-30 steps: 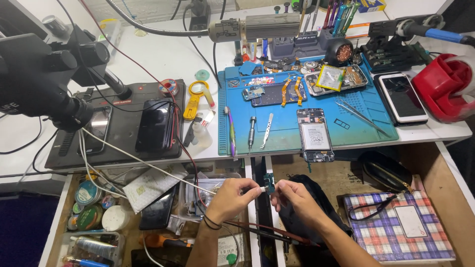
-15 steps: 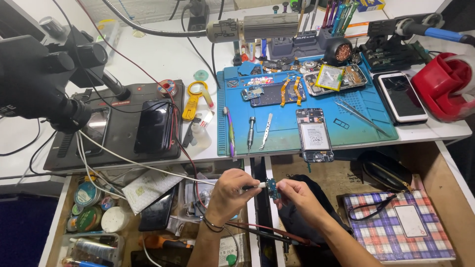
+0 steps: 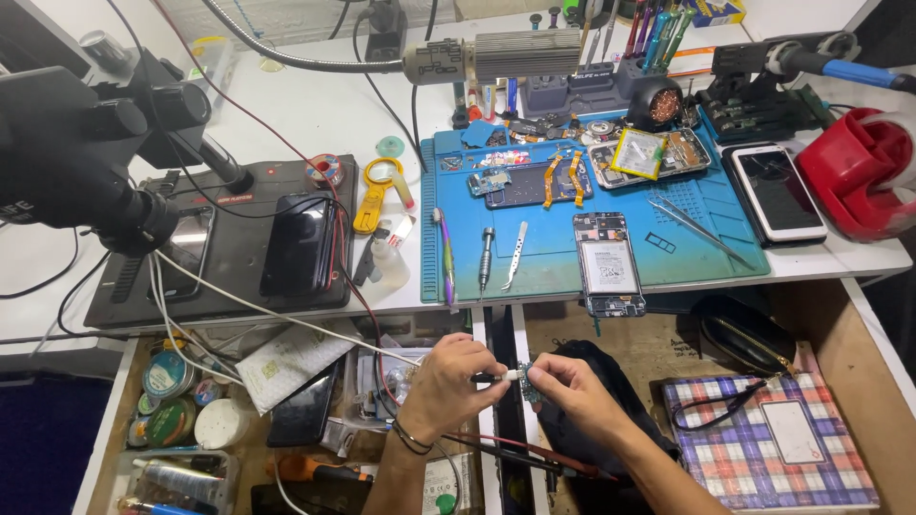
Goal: Testing circuit continuity on a mobile phone motherboard using multimeter probes at a repair bench.
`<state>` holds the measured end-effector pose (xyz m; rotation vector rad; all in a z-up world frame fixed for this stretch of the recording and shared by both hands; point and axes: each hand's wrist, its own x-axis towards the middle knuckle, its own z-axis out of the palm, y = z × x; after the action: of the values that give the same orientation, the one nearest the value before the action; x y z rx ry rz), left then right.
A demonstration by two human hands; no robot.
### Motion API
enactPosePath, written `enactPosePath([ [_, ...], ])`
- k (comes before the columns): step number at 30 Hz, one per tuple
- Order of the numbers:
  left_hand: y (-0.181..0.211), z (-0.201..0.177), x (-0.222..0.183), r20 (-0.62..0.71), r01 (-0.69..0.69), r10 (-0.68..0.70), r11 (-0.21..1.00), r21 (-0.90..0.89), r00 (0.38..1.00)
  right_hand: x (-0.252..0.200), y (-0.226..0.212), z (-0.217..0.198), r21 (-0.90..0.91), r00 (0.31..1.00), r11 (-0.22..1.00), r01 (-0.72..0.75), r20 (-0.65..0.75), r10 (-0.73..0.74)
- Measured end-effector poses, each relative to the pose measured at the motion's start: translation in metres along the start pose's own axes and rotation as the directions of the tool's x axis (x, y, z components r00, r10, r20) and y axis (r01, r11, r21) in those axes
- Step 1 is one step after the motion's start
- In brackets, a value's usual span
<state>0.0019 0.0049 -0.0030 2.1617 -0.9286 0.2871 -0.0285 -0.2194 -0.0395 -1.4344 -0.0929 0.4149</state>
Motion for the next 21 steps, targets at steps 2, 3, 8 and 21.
enactPosePath([
  [2,0.000,0.000,-0.001,0.001,0.002,-0.002,1.000,-0.001,1.000,0.001,0.003,0.000,-0.010,1.000,1.000,-0.010,0.001,0.010],
  [3,-0.001,-0.001,-0.001,0.005,0.003,-0.003,1.000,-0.002,1.000,0.001,0.004,0.000,-0.015,1.000,1.000,-0.019,-0.001,0.019],
  [8,-0.001,-0.003,-0.003,0.034,0.027,-0.027,0.999,-0.017,0.999,0.003,0.010,-0.001,-0.004,0.998,0.998,-0.056,0.032,0.056],
  [21,0.005,-0.035,-0.003,0.016,0.345,-0.346,0.929,-0.131,0.938,0.025,-0.045,0.003,-0.156,0.993,0.988,-0.017,-0.118,-0.002],
])
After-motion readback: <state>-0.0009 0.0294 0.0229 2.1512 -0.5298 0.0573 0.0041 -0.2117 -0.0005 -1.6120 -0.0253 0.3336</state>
